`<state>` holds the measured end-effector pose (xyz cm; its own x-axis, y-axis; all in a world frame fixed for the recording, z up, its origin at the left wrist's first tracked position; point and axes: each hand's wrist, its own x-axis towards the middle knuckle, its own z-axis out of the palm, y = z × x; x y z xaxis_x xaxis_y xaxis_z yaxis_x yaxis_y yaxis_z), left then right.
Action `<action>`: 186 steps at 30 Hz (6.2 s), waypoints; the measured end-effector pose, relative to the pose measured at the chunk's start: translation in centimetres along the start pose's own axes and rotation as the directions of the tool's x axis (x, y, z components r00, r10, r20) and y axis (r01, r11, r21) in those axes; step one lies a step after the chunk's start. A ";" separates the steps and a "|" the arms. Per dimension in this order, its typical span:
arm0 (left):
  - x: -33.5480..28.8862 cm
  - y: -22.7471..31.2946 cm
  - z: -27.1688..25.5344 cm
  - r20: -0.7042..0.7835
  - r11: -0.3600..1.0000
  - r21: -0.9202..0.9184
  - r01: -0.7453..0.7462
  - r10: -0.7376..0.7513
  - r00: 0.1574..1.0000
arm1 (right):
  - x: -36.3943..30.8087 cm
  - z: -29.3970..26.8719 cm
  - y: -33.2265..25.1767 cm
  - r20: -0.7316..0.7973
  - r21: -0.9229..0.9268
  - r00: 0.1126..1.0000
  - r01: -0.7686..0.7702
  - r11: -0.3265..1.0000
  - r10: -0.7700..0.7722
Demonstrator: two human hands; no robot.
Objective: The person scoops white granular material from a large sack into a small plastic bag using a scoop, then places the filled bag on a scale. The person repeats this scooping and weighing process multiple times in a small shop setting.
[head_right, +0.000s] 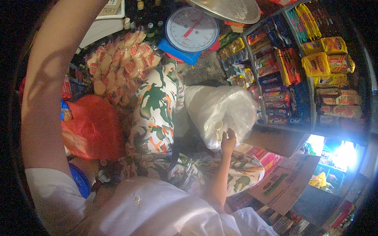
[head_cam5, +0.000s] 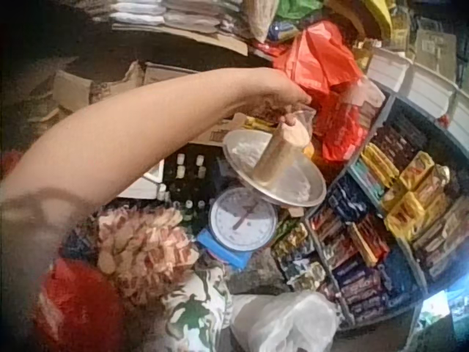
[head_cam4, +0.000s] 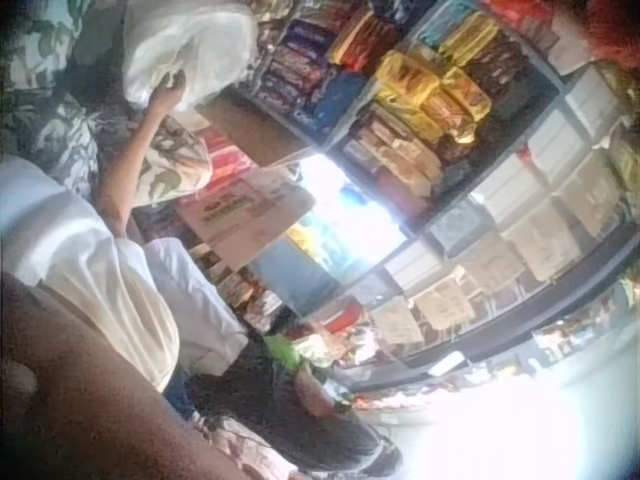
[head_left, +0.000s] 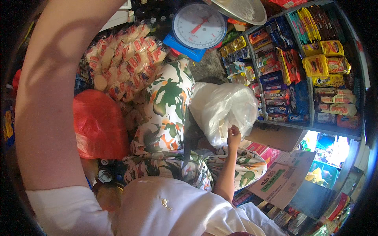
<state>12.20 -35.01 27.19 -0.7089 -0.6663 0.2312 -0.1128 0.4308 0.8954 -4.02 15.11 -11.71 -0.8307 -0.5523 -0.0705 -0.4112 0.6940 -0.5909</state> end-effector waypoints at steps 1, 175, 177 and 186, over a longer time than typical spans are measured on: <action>-0.5 0.2 0.2 -0.050 0.997 0.082 -0.016 0.020 0.999 | -0.1 -0.1 -0.1 0.032 -0.003 0.998 -0.058 0.998 0.058; -18.9 2.9 11.9 0.448 0.974 -0.177 -0.141 0.207 0.870 | -0.7 -12.5 -31.2 -0.226 0.577 0.705 0.653 0.491 -0.672; -19.0 1.3 12.6 0.415 0.885 -0.426 0.189 0.006 0.910 | -0.5 -12.4 -31.4 -0.429 0.139 0.402 0.914 0.381 -0.809; -21.4 1.8 12.7 0.194 0.909 0.129 -0.397 0.370 0.909 | -0.2 -15.2 -31.3 0.081 0.395 0.661 0.666 0.633 -0.746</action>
<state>18.33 -12.17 19.02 -0.8210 -0.3280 0.4673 0.0896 0.7343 0.6728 3.34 0.53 19.02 -0.2118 -0.9203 0.3289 -0.6651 -0.1109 -0.7385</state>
